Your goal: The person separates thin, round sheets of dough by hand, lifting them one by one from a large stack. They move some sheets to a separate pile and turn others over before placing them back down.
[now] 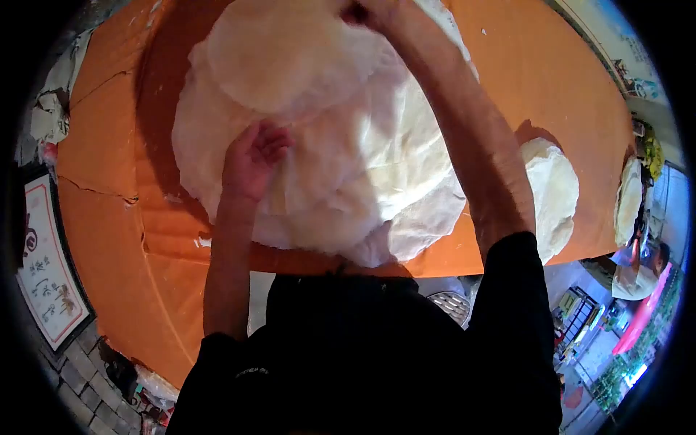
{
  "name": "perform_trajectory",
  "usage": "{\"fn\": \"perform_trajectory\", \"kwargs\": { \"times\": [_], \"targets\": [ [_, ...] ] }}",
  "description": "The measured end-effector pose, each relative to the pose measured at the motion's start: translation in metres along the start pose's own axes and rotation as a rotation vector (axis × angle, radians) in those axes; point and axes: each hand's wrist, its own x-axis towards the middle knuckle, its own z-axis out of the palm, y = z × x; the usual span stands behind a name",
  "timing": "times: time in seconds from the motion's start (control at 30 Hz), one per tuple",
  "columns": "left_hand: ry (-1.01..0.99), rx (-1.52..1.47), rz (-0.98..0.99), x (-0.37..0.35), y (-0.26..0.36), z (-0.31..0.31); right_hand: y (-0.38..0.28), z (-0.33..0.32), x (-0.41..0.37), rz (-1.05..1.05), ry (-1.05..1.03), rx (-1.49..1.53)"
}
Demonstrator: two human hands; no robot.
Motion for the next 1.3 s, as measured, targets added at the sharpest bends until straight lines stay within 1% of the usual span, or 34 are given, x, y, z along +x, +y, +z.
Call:
{"fn": "perform_trajectory", "kwargs": {
  "times": [0.07, 0.13, 0.17, 0.2, 0.23, 0.3, 0.33, 0.37, 0.4, 0.43, 0.47, 0.5, 0.53, 0.6, 0.63, 0.67, 0.7, 0.73, 0.77, 0.8, 0.83, 0.9, 0.93, 0.97, 1.0, 1.03, 1.1, 1.13, 1.2, 1.3],
  "targets": [
    [-0.015, -0.034, -0.022, -0.006, 0.0, 0.006, -0.055, 0.023, -0.013, -0.117, -0.029, 0.123],
    [-0.035, -0.078, -0.034, -0.009, 0.002, 0.007, -0.093, 0.031, -0.022, -0.162, -0.025, 0.212],
    [0.057, -0.003, 0.035, -0.011, 0.001, 0.002, -0.1, 0.031, -0.028, -0.161, -0.009, 0.242],
    [0.154, 0.07, 0.102, -0.012, 0.0, -0.005, -0.098, 0.03, -0.034, -0.142, 0.012, 0.264],
    [0.16, 0.06, 0.108, -0.011, 0.0, -0.017, -0.088, 0.027, -0.04, -0.099, 0.052, 0.274],
    [0.148, 0.192, 0.307, -0.012, 0.001, -0.035, -0.028, 0.002, -0.051, -0.049, -0.16, 0.255],
    [0.156, 0.19, 0.305, -0.012, 0.0, -0.035, -0.004, -0.001, -0.043, 0.049, -0.016, 0.139],
    [0.206, 0.171, 0.302, -0.013, 0.007, -0.021, 0.005, -0.004, -0.042, 0.05, -0.025, 0.139],
    [0.253, 0.153, 0.301, -0.012, 0.012, -0.013, 0.008, -0.008, -0.045, 0.106, -0.198, 0.123],
    [0.256, 0.155, 0.306, -0.008, 0.015, -0.013, 0.009, -0.011, -0.045, 0.162, -0.37, 0.109],
    [0.278, 0.073, 0.239, -0.003, 0.016, -0.015, 0.013, -0.005, -0.039, 0.182, -0.373, 0.097],
    [0.294, -0.006, 0.169, 0.002, 0.017, -0.015, 0.003, 0.018, -0.032, 0.133, -0.284, 0.089],
    [0.289, 0.003, 0.167, 0.006, 0.016, -0.018, -0.01, 0.038, -0.024, 0.069, -0.218, 0.076],
    [0.243, -0.085, 0.16, 0.011, 0.013, -0.025, -0.049, 0.064, -0.021, -0.044, -0.19, 0.15],
    [0.242, -0.084, 0.162, 0.012, 0.014, -0.024, -0.068, 0.071, -0.021, -0.068, -0.187, 0.203],
    [0.189, -0.173, 0.137, 0.013, 0.015, -0.025, -0.084, 0.077, -0.02, -0.094, -0.189, 0.255],
    [0.138, -0.267, 0.11, 0.014, 0.015, -0.026, -0.09, 0.075, -0.021, -0.106, -0.181, 0.284],
    [0.142, -0.278, 0.114, 0.014, 0.014, -0.029, -0.088, 0.072, -0.023, -0.099, -0.167, 0.296],
    [0.062, -0.315, 0.112, 0.014, 0.013, -0.031, -0.074, 0.065, -0.023, -0.097, -0.18, 0.286],
    [-0.018, -0.35, 0.109, 0.015, 0.01, -0.033, -0.04, 0.045, -0.026, -0.081, -0.084, 0.206],
    [-0.013, -0.361, 0.112, 0.013, 0.01, -0.029, -0.004, 0.028, -0.029, -0.063, 0.016, 0.127],
    [0.057, -0.302, 0.164, 0.004, 0.013, -0.009, 0.066, 0.008, -0.044, -0.053, -0.01, -0.13],
    [0.059, -0.297, 0.155, 0.0, 0.013, -0.003, 0.085, 0.005, -0.051, 0.06, 0.053, -0.069],
    [0.061, -0.233, 0.146, -0.002, 0.015, 0.002, 0.097, 0.002, -0.053, 0.164, 0.114, -0.005],
    [0.065, -0.168, 0.138, -0.002, 0.017, 0.004, 0.096, 0.003, -0.054, 0.229, 0.089, -0.028],
    [0.067, -0.161, 0.136, 0.001, 0.016, 0.003, 0.095, 0.003, -0.057, 0.231, 0.09, -0.02],
    [0.1, -0.08, 0.047, 0.01, 0.014, 0.003, 0.089, 0.006, -0.066, 0.195, 0.047, 0.015],
    [0.094, -0.079, 0.05, 0.014, 0.016, 0.006, 0.09, 0.008, -0.064, 0.188, 0.05, 0.014],
    [0.177, -0.039, 0.028, 0.017, 0.017, 0.01, 0.096, 0.016, -0.065, 0.161, 0.039, 0.07],
    [0.173, -0.002, 0.017, 0.019, 0.018, 0.013, 0.102, 0.033, -0.067, 0.211, 0.112, 0.041]
  ]
}}
